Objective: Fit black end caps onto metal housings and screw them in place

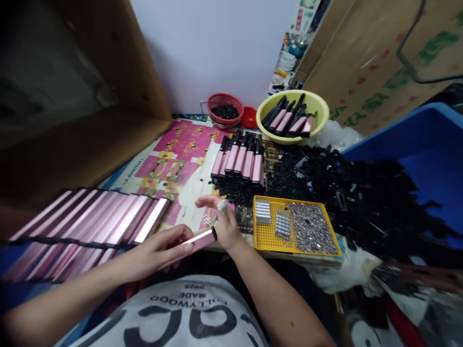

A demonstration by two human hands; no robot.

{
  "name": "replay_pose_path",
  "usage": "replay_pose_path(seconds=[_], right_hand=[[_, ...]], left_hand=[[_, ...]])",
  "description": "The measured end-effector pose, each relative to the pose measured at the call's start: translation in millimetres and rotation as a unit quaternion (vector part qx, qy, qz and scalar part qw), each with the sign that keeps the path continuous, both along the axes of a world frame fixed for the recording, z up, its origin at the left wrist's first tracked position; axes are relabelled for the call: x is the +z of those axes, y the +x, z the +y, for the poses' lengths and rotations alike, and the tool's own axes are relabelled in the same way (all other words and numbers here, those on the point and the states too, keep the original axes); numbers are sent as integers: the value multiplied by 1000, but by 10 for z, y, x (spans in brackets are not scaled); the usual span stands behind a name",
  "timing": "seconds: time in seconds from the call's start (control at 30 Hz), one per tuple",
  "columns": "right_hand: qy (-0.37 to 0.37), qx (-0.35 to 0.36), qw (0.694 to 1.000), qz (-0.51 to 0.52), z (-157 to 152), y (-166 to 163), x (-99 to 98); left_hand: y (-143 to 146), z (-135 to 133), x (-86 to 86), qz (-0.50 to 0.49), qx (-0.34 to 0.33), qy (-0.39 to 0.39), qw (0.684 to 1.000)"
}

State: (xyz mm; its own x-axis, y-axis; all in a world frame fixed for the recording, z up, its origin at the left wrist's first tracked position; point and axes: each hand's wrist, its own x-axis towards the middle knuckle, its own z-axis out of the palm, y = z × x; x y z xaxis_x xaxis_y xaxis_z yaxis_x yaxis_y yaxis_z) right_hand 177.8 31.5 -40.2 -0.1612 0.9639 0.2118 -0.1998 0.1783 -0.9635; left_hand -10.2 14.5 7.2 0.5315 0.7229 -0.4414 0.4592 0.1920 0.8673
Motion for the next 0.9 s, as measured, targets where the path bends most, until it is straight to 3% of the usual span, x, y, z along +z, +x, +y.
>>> replay_pose_path(seconds=[0.07,0.13,0.17,0.23,0.33,0.47,0.57,0.63,0.77,0.9], right_hand=[[18,-57,996,-69,8,83,-96],[33,-90,988,-125,1,153,-208],[42,-102,983,-149,-7,180,-262],[72,-115,971,-198,-24,213,-359],[128,-126,945,-275,-34,218,-474],[157,-138,922,-326,-26,199,-568],[159,-141,914,-346,-10,201,-590],[158,-141,909,-358,5,206,-587],[149,-136,903,-380,30,212,-574],[158,-127,897,-393,28,205,-570]], left_hand=[[-284,55,-92,134,52,221,965],[-596,150,-188,263,109,385,878],[-723,209,-227,306,123,426,843],[-842,342,-264,342,118,459,811],[-571,584,-167,281,64,457,842],[337,1031,76,142,3,410,901],[935,1465,91,157,59,376,911],[1159,1739,18,171,92,351,916],[1207,2003,-113,145,127,310,931],[921,1696,-20,73,161,304,936]])
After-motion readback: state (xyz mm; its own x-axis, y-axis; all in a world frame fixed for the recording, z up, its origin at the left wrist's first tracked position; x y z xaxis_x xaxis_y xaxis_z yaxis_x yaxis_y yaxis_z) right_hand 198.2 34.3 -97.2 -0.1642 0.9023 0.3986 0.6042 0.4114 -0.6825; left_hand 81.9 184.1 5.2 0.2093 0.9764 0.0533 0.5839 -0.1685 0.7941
